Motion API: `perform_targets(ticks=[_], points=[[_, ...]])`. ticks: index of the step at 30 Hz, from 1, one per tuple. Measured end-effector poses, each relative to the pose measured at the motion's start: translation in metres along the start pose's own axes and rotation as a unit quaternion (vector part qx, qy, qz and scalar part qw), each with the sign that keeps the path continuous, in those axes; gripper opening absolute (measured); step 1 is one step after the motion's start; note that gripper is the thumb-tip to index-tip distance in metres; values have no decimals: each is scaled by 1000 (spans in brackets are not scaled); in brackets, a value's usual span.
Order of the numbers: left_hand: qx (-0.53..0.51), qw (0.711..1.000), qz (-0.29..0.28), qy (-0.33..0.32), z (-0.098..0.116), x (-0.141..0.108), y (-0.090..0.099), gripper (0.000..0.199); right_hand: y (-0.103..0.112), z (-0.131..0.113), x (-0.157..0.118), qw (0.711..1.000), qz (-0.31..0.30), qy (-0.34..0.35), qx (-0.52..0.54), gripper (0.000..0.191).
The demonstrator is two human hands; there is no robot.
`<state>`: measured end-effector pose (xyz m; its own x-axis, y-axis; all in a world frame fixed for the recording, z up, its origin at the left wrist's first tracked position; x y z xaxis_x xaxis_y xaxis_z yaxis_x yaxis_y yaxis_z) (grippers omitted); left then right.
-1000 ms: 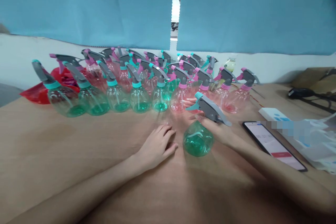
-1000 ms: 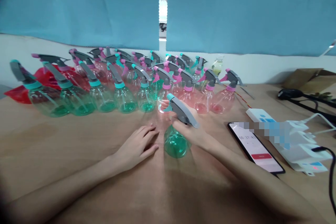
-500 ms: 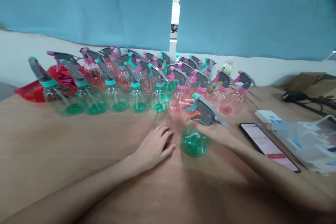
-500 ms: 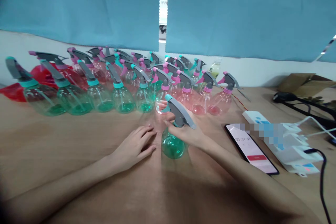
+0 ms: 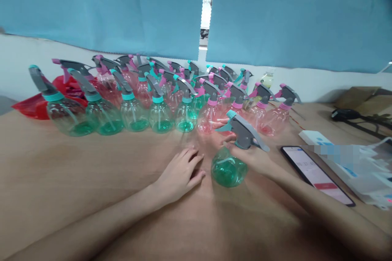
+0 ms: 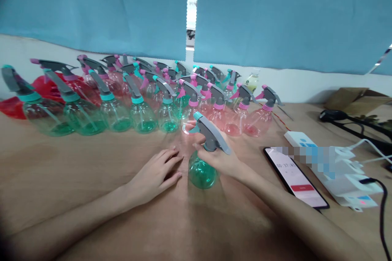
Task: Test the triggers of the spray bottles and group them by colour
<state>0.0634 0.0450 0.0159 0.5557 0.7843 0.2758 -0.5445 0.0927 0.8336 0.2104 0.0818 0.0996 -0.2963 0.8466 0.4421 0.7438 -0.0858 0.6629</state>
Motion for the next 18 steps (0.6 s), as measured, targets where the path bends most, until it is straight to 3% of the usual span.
perform_targets(ticks=[3,11,18], points=[[-1,1000,-1,-2,0,0,0,38,-2,0,0,1000,-15,-3,15,6],[-2,1000,-5,1,0,0,0,39,-3,-1,0,999,-24,0,49,39],[6,1000,-13,3,0,0,0,40,-2,-4,2,997,-19,9,69,27]])
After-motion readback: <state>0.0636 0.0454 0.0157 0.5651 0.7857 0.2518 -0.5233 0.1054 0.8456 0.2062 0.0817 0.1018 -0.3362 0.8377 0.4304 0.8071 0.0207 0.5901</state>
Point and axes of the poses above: each hand's wrist, its own x-axis towards the middle knuckle, its own y-axis out of the back of the hand, z = x × y, the point moved 8 cm from there along x, towards the middle knuckle, and after that the axes turned 15 degrees about -x, right-handed, at the moved point
